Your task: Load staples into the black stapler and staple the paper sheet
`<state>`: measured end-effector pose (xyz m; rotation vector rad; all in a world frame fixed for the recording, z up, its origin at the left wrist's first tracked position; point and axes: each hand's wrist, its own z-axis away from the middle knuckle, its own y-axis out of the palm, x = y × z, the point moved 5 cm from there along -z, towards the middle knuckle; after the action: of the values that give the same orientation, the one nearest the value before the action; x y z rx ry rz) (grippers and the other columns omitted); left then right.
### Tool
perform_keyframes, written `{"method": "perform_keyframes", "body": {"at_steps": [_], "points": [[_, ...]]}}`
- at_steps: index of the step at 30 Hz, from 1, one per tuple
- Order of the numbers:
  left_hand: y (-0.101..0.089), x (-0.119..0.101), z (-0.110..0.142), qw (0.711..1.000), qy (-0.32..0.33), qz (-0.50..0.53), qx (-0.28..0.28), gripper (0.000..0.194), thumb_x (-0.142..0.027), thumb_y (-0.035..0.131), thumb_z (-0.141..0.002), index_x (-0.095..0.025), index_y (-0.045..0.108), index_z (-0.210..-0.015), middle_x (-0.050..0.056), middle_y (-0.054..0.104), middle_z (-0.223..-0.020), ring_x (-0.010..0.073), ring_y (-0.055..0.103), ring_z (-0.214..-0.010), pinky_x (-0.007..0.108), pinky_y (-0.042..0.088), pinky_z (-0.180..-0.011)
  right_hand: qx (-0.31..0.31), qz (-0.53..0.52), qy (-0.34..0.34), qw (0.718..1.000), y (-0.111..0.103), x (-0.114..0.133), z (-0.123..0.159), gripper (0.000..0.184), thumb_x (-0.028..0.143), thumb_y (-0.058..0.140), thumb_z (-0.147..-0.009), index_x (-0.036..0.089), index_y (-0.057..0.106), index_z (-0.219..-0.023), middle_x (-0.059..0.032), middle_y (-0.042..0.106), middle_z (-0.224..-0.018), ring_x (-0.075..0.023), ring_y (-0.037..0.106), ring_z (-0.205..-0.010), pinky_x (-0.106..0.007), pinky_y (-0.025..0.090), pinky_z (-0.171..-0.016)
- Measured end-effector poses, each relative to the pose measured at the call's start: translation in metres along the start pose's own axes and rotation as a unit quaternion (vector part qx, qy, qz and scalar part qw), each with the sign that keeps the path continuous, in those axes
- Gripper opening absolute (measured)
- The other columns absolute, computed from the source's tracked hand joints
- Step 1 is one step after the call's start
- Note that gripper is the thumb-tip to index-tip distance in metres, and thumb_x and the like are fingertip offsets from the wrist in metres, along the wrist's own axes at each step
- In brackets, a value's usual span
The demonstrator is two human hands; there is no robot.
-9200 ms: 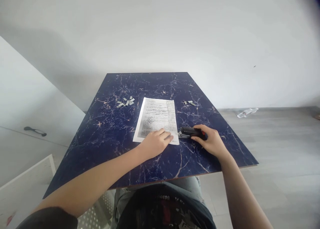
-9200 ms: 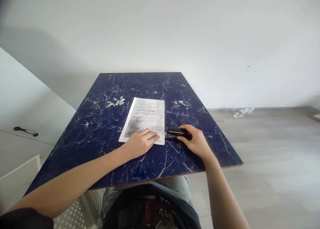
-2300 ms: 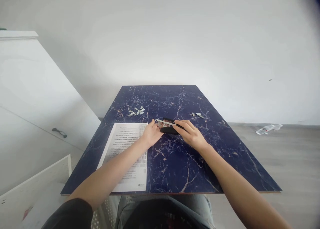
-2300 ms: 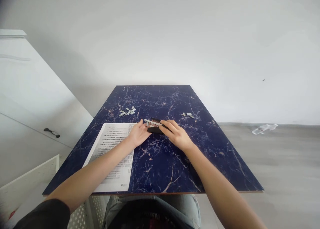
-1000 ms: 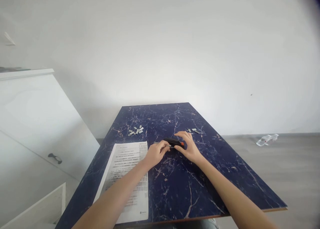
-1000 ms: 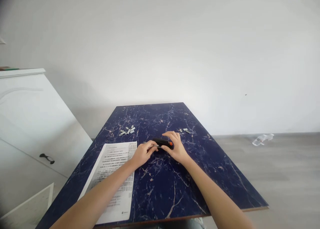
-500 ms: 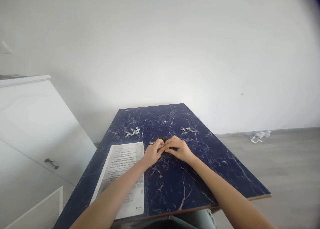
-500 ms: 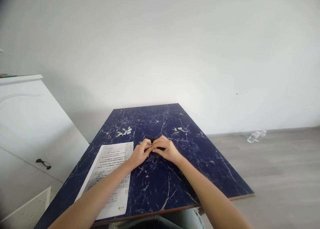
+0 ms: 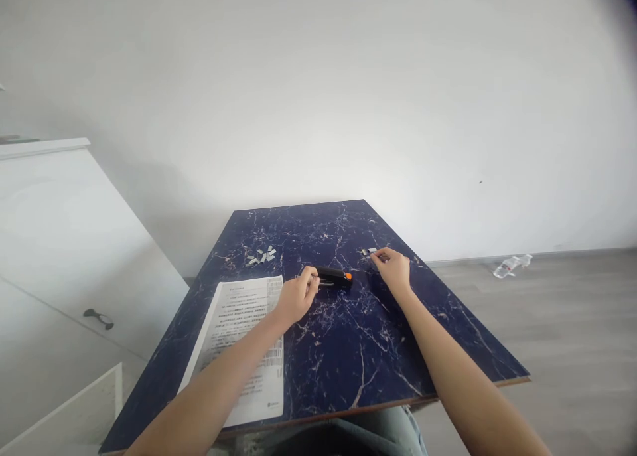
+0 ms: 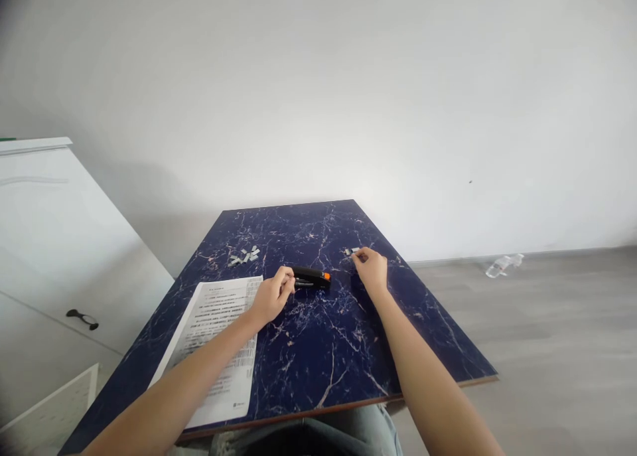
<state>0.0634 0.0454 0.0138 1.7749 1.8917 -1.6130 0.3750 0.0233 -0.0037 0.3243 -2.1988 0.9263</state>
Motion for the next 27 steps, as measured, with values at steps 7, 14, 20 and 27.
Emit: {"method": "perform_keyframes", "body": {"at_steps": [7, 14, 20, 27], "points": [[0.002, 0.010, -0.004, 0.996, 0.033, -0.080, 0.007, 0.021, -0.038, 0.051, -0.099, -0.028, 0.067, -0.090, 0.000, 0.063, -0.065, 0.0180, 0.057, -0.057, 0.027, 0.034, -0.060, 0.025, 0.037, 0.028, 0.999, 0.015, -0.027, -0.003, 0.017, 0.037, 0.064, -0.077, 0.022, 0.072, -0.071, -0.0063, 0.075, -0.074, -0.0254, 0.070, -0.074, -0.036, 0.050, -0.076], [0.007, 0.010, -0.004, 0.985, 0.020, -0.161, 0.057, 0.030, -0.037, 0.039, -0.103, -0.026, 0.066, -0.099, -0.001, 0.065, -0.069, 0.0170, 0.059, -0.061, 0.027, 0.035, -0.061, 0.028, 0.062, 0.030, 0.997, 0.020, -0.030, -0.006, 0.017, 0.035, 0.063, -0.079, 0.022, 0.075, -0.076, -0.0069, 0.074, -0.075, -0.0248, 0.068, -0.074, -0.034, 0.049, -0.074], [0.009, 0.008, -0.004, 0.985, 0.019, -0.163, 0.060, 0.027, -0.035, 0.040, -0.102, -0.026, 0.066, -0.098, -0.001, 0.067, -0.072, 0.0163, 0.061, -0.063, 0.027, 0.036, -0.063, 0.024, 0.067, 0.032, 0.997, 0.018, -0.029, -0.006, 0.020, 0.034, 0.060, -0.083, 0.022, 0.076, -0.084, -0.0068, 0.072, -0.072, -0.0243, 0.065, -0.069, -0.034, 0.047, -0.073], [-0.009, 0.020, -0.006, 0.987, -0.063, -0.137, -0.062, 0.029, -0.034, 0.040, -0.102, -0.023, 0.060, -0.084, -0.002, 0.055, -0.060, 0.0149, 0.052, -0.054, 0.027, 0.030, -0.057, 0.020, -0.048, -0.059, 0.997, 0.011, 0.007, 0.002, 0.032, 0.049, 0.057, -0.091, 0.020, 0.071, -0.085, -0.0067, 0.070, -0.078, -0.0214, 0.060, -0.068, -0.034, 0.047, -0.070]]}}
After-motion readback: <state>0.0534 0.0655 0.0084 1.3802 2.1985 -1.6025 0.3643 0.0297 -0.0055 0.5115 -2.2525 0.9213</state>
